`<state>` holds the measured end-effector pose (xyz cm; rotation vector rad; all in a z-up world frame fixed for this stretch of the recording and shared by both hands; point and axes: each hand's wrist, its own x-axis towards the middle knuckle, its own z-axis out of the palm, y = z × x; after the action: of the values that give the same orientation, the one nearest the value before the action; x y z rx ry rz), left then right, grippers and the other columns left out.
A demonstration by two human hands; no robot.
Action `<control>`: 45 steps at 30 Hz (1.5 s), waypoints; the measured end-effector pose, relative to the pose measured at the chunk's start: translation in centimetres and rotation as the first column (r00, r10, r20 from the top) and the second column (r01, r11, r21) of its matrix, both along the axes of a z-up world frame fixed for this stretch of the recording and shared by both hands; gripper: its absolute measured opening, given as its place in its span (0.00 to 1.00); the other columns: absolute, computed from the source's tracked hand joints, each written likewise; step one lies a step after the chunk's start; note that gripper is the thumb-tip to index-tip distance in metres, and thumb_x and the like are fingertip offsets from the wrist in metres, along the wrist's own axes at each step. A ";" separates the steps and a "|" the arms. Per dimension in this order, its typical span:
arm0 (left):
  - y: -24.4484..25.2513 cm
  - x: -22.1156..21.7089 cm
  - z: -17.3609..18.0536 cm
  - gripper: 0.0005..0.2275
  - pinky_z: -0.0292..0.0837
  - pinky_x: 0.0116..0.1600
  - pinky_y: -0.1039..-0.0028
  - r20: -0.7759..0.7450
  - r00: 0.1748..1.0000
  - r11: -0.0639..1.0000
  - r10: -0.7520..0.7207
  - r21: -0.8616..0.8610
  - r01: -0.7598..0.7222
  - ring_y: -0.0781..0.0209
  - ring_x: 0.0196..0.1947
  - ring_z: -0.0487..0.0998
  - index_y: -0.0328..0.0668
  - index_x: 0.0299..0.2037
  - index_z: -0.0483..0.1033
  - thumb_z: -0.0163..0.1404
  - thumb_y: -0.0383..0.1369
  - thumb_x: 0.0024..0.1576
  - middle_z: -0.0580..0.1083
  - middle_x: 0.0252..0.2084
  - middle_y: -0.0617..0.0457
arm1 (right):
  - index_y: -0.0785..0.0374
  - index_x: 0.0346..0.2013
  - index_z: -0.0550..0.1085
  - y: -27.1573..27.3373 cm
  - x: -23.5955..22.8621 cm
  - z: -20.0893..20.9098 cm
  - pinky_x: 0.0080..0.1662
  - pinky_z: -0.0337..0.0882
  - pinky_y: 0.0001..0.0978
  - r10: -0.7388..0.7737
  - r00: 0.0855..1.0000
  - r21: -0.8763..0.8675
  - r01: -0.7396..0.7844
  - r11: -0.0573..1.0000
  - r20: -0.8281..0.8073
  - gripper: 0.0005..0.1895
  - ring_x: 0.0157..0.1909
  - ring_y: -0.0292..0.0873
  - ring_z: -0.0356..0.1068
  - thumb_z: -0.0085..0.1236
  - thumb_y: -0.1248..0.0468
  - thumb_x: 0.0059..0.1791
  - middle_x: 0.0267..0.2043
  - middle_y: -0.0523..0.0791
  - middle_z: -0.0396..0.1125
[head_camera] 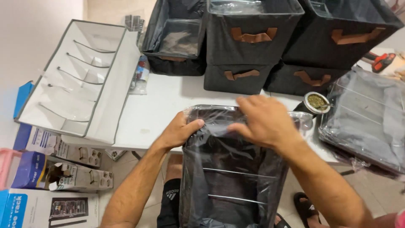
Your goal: Unpacking and unfolding fabric storage boxes from plastic packaging and inserting bottom supports.
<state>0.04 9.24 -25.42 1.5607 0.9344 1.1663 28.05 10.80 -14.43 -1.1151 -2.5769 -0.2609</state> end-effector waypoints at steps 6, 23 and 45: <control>-2.3 -0.3 3.3 0.10 0.75 0.54 0.57 0.033 0.999 0.998 0.030 0.051 -0.031 0.59 0.43 0.76 0.32 0.45 0.82 0.52 0.28 0.58 0.81 0.42 0.43 | 0.59 0.33 0.69 0.9 -3.1 -1.9 0.36 0.74 0.53 -0.123 0.975 -0.025 0.130 0.991 0.186 0.37 0.30 0.58 0.76 0.40 0.27 0.50 0.24 0.50 0.70; -2.1 -1.4 1.8 0.11 0.76 0.53 0.55 -0.018 0.999 0.997 0.042 0.073 -0.041 0.57 0.43 0.77 0.29 0.47 0.81 0.49 0.28 0.61 0.82 0.42 0.39 | 0.51 0.26 0.72 6.1 5.6 -4.7 0.40 0.75 0.53 -0.207 0.950 -0.163 0.248 0.955 0.234 0.37 0.37 0.58 0.77 0.33 0.24 0.49 0.24 0.49 0.72; -3.6 -19.0 -21.8 0.27 0.58 0.66 0.55 0.787 0.617 0.881 -0.006 -0.287 0.376 0.46 0.61 0.68 0.37 0.68 0.63 0.37 0.46 0.63 0.69 0.62 0.36 | 0.66 0.37 0.71 15.7 20.1 -0.9 0.29 0.67 0.27 -0.342 0.538 -0.637 -0.631 0.443 -0.771 0.15 0.28 0.36 0.69 0.63 0.60 0.44 0.30 0.43 0.68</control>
<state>-18.92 5.62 -47.25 0.6374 0.3634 1.1973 48.14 26.51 -15.37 -0.8050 -1.6888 1.5641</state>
